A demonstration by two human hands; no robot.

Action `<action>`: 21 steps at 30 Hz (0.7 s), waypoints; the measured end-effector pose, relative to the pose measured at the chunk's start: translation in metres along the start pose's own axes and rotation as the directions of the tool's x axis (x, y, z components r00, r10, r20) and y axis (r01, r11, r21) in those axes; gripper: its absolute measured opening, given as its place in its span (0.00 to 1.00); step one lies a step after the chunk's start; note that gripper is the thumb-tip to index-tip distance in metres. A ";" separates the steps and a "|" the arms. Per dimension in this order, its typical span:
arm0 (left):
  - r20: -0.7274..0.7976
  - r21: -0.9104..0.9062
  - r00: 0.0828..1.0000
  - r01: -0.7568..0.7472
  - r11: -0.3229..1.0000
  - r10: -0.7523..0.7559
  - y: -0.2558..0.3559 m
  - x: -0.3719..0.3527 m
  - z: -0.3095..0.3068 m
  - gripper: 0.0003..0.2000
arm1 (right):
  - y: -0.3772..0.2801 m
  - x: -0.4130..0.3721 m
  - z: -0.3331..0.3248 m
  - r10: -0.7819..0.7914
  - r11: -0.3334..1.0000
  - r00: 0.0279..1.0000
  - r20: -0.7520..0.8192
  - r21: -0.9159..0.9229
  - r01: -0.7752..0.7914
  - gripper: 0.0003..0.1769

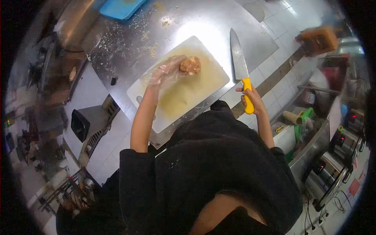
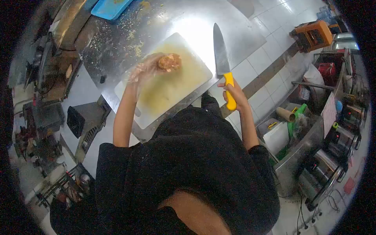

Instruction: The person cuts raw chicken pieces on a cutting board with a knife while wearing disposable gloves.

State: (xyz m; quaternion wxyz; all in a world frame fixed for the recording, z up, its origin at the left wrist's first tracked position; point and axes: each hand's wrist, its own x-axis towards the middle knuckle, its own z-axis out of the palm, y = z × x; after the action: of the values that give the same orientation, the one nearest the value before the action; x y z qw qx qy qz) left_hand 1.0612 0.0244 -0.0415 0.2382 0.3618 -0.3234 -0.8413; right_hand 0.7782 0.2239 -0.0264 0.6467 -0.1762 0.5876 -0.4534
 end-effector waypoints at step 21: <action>-0.341 0.930 0.565 0.323 0.179 0.752 -0.066 -0.074 0.054 0.16 | -0.011 0.000 0.029 -0.205 0.570 0.965 0.166 -0.781 0.255 0.15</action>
State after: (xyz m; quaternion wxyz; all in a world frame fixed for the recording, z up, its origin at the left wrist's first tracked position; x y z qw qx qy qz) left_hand 1.0555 0.1356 -0.0266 0.2102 0.6870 -0.6824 -0.1350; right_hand 0.8012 0.2094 -0.0111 0.4520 -0.5329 0.6809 -0.2193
